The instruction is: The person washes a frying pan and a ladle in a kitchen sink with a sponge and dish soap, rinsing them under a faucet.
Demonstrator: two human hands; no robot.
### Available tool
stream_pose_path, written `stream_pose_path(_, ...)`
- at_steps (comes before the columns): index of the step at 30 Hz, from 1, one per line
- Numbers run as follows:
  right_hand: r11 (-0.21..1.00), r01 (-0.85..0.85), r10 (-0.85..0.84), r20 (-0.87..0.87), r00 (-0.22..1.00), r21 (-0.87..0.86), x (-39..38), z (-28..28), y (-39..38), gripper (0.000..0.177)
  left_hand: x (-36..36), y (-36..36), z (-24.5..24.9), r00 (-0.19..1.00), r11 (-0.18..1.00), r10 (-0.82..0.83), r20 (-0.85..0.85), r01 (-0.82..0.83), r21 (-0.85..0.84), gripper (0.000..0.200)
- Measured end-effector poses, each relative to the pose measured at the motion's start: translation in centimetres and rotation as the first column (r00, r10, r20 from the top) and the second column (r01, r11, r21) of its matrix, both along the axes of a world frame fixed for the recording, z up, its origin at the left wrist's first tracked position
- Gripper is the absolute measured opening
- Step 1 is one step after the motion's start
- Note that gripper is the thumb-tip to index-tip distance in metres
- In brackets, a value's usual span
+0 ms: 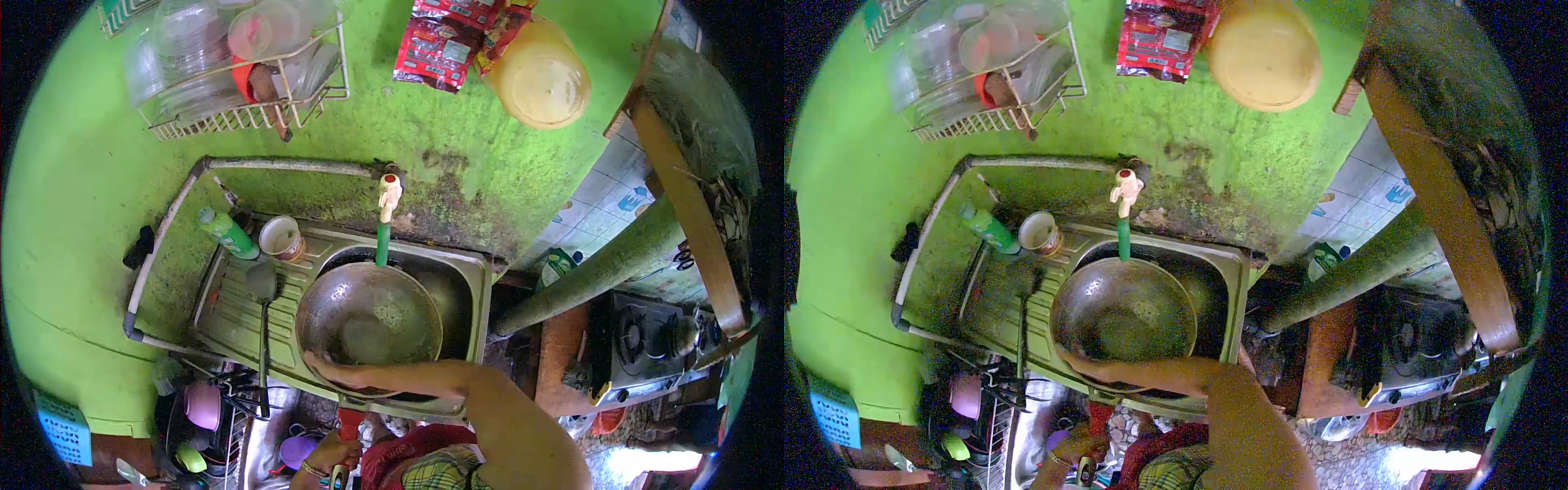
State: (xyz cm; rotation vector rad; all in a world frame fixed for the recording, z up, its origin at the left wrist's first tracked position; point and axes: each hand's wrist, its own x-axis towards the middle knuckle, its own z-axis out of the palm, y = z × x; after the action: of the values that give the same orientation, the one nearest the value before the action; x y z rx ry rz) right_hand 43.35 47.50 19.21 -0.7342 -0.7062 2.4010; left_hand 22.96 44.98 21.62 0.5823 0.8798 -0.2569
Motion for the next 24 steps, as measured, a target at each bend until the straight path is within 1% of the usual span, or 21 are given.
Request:
stream_pose_path(2, 0.988, 0.059, -0.053, -0.046, 0.998, 0.139, -1.8, -2.7, 0.7, 0.055, -0.5, -0.1, -0.2, 1.0, 1.0, 0.003, 0.009, -0.003, 0.029, 0.013)
stream_pose_path(3, 0.973, 0.093, -0.082, -0.061, 0.995, 0.21, -1.8, -3.2, 0.8, 0.055, -0.2, 0.0, 0.1, 0.999, 1.0, 0.026, -0.035, -0.026, 0.001, 0.012)
stream_pose_path(4, 0.973, 0.092, -0.084, -0.048, 0.995, 0.21, -0.8, -3.8, 0.5, 0.055, 0.1, -0.1, 0.5, 0.999, 1.0, 0.024, -0.022, -0.024, -0.001, 0.012)
stream_pose_path(5, 0.965, -0.043, 0.018, 0.096, 0.995, 0.26, 0.7, -3.3, -0.4, 0.058, 0.1, -0.2, 1.4, 0.998, 0.998, 0.02, -0.057, -0.017, 0.054, 0.012)
stream_pose_path(6, 0.937, -0.189, 0.117, 0.245, 0.962, 0.294, 2.8, -2.4, -1.1, 0.061, 0.3, -0.1, 1.8, 0.996, 0.993, 0.023, -0.088, -0.013, 0.116, 0.011)
stream_pose_path(7, 0.892, -0.336, 0.207, 0.388, 0.898, 0.303, 4.9, -1.7, -2.0, 0.064, -0.6, -0.5, -0.8, 0.999, 0.995, 0.032, -0.039, -0.028, 0.095, 0.009)
stream_pose_path(8, 0.835, -0.471, 0.283, 0.511, 0.811, 0.285, 6.4, -1.2, -3.4, 0.066, -1.0, -1.1, -1.4, 0.998, 0.996, 0.035, -0.047, -0.031, 0.083, 0.009)
stream_pose_path(10, 0.683, -0.701, 0.364, 0.738, 0.568, 0.202, 8.2, -0.5, -4.4, 0.072, -0.8, -1.3, -2.0, 0.992, 0.922, -0.08, -0.101, 0.113, 0.371, 0.006)
stream_pose_path(11, 0.671, -0.717, 0.36, 0.762, 0.538, 0.189, 8.0, -0.8, -4.0, 0.072, -0.5, -1.1, -0.2, 1.0, 0.97, -0.026, 0.013, 0.022, 0.242, 0.006)
stream_pose_path(12, 0.736, -0.64, 0.309, 0.734, 0.605, 0.219, 6.4, -1.8, -3.1, 0.071, -0.5, -0.9, -0.7, 1.0, 0.968, -0.018, 0.019, 0.013, 0.249, 0.006)
stream_pose_path(14, 0.894, -0.342, 0.16, 0.508, 0.846, 0.288, 2.1, -3.5, -1.7, 0.071, -1.1, -1.5, -2.2, 1.0, 0.973, -0.007, -0.007, 0.009, 0.232, 0.009)
stream_pose_path(15, 0.931, -0.208, 0.084, 0.377, 0.922, 0.301, 0.4, -4.3, -1.3, 0.07, -0.6, -1.6, -1.2, 0.998, 0.934, -0.008, -0.056, 0.027, 0.356, 0.01)
stream_pose_path(16, 0.944, -0.116, 0.032, 0.266, 0.963, 0.308, -0.7, -5.0, -1.4, 0.07, -0.7, -1.8, -1.1, 0.999, 0.939, -0.004, -0.054, 0.022, 0.344, 0.01)
stream_pose_path(17, 0.944, -0.068, 0.005, 0.194, 0.981, 0.322, -1.1, -4.7, -1.7, 0.07, -0.8, -1.4, -1.1, 0.994, 0.928, -0.08, -0.079, 0.103, 0.358, 0.011)
stream_pose_path(18, 0.935, -0.082, 0.018, 0.184, 0.983, 0.345, -0.7, -4.4, -2.5, 0.069, -0.6, -0.9, -1.1, 0.983, 0.91, -0.155, -0.102, 0.183, 0.373, 0.012)
stream_pose_path(19, 0.923, -0.135, 0.056, 0.221, 0.974, 0.361, 0.4, -4.0, -3.5, 0.069, -0.5, -1.2, -0.9, 0.994, 0.949, -0.087, -0.066, 0.103, 0.298, 0.014)
stream_pose_path(20, 0.9, -0.23, 0.118, 0.301, 0.946, 0.37, 1.9, -3.3, -4.3, 0.069, -0.3, -1.4, -0.5, 0.999, 0.976, -0.015, -0.038, 0.023, 0.217, 0.015)
stream_pose_path(21, 0.861, -0.348, 0.172, 0.432, 0.885, 0.371, 3.9, -2.6, -5.0, 0.068, -0.1, -1.3, -0.7, 0.999, 0.95, -0.025, -0.025, 0.032, 0.31, 0.016)
stream_pose_path(22, 0.809, -0.472, 0.216, 0.568, 0.794, 0.351, 5.7, -2.0, -5.6, 0.068, -0.1, -1.2, -0.9, 0.999, 0.915, -0.038, -0.016, 0.041, 0.401, 0.016)
stream_pose_path(23, 0.743, -0.604, 0.246, 0.721, 0.648, 0.289, 7.6, -1.7, -5.9, 0.068, -0.4, -1.2, -1.3, 0.996, 0.94, -0.034, -0.085, 0.061, 0.335, 0.015)
stream_pose_path(24, 0.695, -0.688, 0.242, 0.833, 0.497, 0.209, 8.8, -1.9, -5.6, 0.067, 0.1, -1.2, -0.5, 0.996, 0.939, -0.039, -0.083, 0.065, 0.339, 0.015)
